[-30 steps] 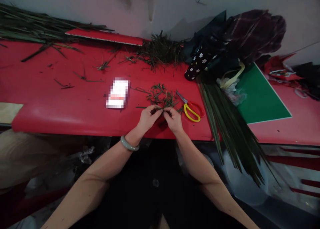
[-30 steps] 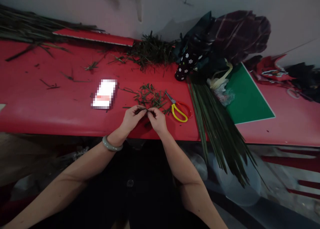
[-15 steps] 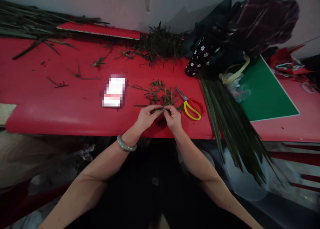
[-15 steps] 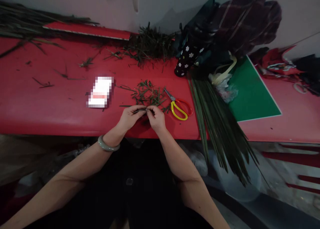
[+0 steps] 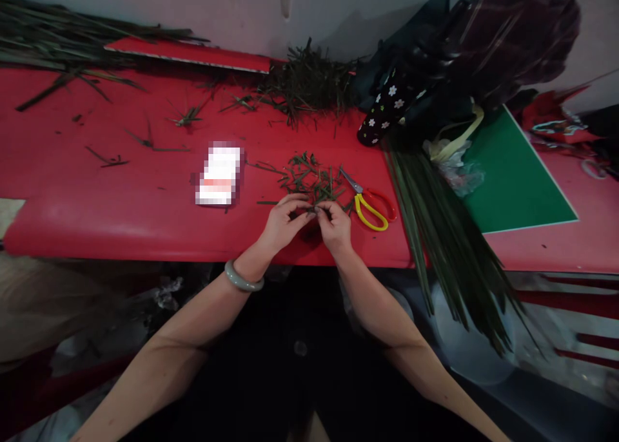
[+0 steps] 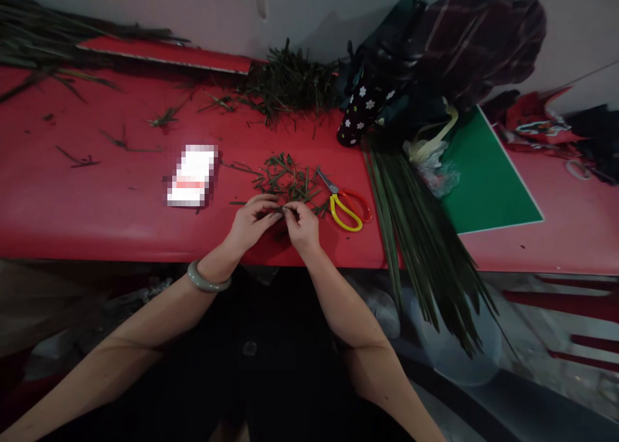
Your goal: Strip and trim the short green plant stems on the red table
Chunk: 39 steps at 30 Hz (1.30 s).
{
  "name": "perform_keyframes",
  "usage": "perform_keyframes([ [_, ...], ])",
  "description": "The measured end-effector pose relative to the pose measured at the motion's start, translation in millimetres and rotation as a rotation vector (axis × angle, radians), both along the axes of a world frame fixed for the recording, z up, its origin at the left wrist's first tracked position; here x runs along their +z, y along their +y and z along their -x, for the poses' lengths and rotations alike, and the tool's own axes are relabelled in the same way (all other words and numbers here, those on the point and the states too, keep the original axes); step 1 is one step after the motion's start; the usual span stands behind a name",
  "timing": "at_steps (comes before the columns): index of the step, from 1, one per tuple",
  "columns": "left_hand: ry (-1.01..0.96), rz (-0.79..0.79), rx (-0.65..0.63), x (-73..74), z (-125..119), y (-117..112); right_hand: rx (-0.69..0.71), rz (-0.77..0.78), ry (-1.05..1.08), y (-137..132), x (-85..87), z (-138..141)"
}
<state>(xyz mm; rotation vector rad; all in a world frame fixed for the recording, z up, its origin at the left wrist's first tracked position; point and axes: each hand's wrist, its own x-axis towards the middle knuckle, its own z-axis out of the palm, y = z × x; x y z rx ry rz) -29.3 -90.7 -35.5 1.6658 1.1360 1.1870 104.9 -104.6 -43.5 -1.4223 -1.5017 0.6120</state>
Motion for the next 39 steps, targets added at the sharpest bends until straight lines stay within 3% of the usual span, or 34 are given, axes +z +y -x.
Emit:
perform_keyframes([
  [3,-0.027,0.032,-0.05,-2.1,1.0,0.1,-0.012,0.026,0.03,1.9,-0.2,-0.8],
  [19,-0.172,0.255,0.006,0.5,-0.9,-0.1,0.034,0.012,-0.102,1.1,-2.1,0.5],
  [29,-0.172,0.283,-0.054,-7.0,0.0,2.8,-0.004,0.031,-0.161,0.7,-3.0,2.5],
  [34,-0.227,0.292,0.005,-4.6,-0.2,2.2,0.045,-0.085,-0.127,-0.8,0.9,1.3],
  [39,-0.139,0.216,0.003,-3.4,-0.4,1.0,0.068,-0.222,-0.123,-2.0,3.3,1.3],
])
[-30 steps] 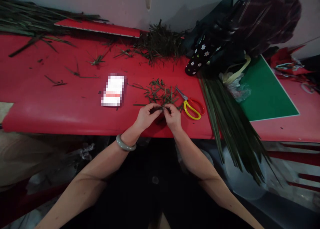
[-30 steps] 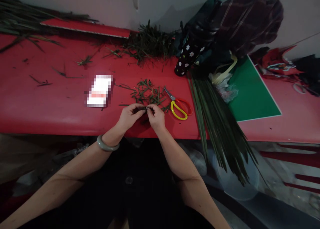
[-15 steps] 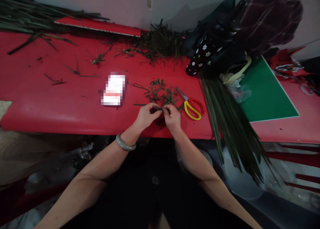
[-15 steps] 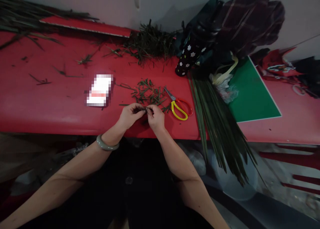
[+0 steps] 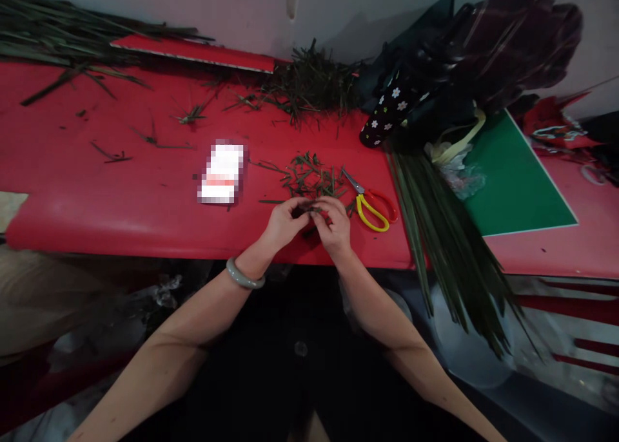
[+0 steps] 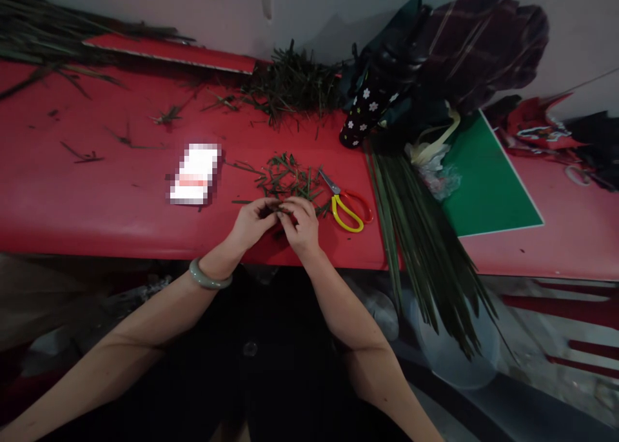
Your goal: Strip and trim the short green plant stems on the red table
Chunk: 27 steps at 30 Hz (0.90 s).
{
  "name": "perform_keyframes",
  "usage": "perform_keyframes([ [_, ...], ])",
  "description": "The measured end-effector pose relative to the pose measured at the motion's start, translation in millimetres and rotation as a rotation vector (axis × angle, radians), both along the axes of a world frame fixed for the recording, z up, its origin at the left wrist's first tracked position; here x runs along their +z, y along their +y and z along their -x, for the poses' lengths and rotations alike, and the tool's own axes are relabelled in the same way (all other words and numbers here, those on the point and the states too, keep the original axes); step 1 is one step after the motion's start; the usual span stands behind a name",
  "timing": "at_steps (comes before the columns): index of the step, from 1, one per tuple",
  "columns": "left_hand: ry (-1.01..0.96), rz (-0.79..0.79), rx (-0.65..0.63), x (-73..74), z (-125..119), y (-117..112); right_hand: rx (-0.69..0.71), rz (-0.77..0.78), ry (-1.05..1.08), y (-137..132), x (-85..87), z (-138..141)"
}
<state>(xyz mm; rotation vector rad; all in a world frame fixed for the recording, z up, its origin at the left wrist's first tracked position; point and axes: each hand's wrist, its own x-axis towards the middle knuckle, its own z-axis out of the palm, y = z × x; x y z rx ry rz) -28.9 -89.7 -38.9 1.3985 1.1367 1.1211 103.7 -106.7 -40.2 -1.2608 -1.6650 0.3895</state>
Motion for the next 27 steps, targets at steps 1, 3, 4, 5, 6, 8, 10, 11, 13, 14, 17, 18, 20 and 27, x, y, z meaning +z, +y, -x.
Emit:
perform_keyframes([
  [1,0.017,-0.007,-0.01,0.1,-0.1,-0.3,-0.011,-0.008,0.001,0.0,-0.3,0.0],
  [3,0.053,-0.022,-0.017,0.1,-0.5,-1.0,-0.027,-0.017,-0.002,0.0,-0.9,-0.1],
  [4,0.076,-0.035,-0.017,0.1,-0.8,-1.4,-0.028,-0.023,-0.005,-0.2,-1.0,-0.2],
  [5,0.101,-0.051,-0.016,0.0,-1.1,-1.8,-0.027,-0.03,-0.007,-0.5,-0.9,-0.3],
  [6,0.125,-0.067,-0.015,0.0,-1.4,-2.1,-0.022,-0.041,-0.006,-1.0,-0.7,-0.3],
  [8,0.16,-0.089,-0.016,0.1,-1.8,-2.4,-0.007,-0.064,0.002,-2.0,-0.4,-0.2],
  [10,0.163,-0.089,-0.013,0.3,-1.6,-2.2,0.003,-0.066,0.014,-2.8,-0.6,0.3],
  [11,0.149,-0.077,-0.009,0.3,-1.2,-1.9,0.001,-0.057,0.017,-3.1,-0.9,0.5],
  [13,0.091,-0.042,0.007,-0.3,0.0,-1.1,-0.012,-0.024,0.015,-3.0,-1.6,1.0],
  [14,0.054,-0.023,0.013,-0.8,0.7,-0.8,-0.02,-0.004,0.011,-2.8,-2.0,1.1],
  [17,-0.026,0.009,0.004,-3.2,2.4,-0.1,-0.01,0.055,-0.003,-1.1,-3.5,0.9],
  [18,-0.038,0.013,-0.005,-3.8,2.7,-0.1,-0.001,0.074,-0.006,-0.4,-4.2,0.7],
  [20,-0.051,0.024,-0.017,-4.3,2.9,0.1,0.011,0.103,-0.006,1.2,-5.6,0.4],
  [27,-0.084,0.073,0.008,-3.4,3.0,1.3,0.027,0.14,-0.006,3.2,-5.3,1.6],
])
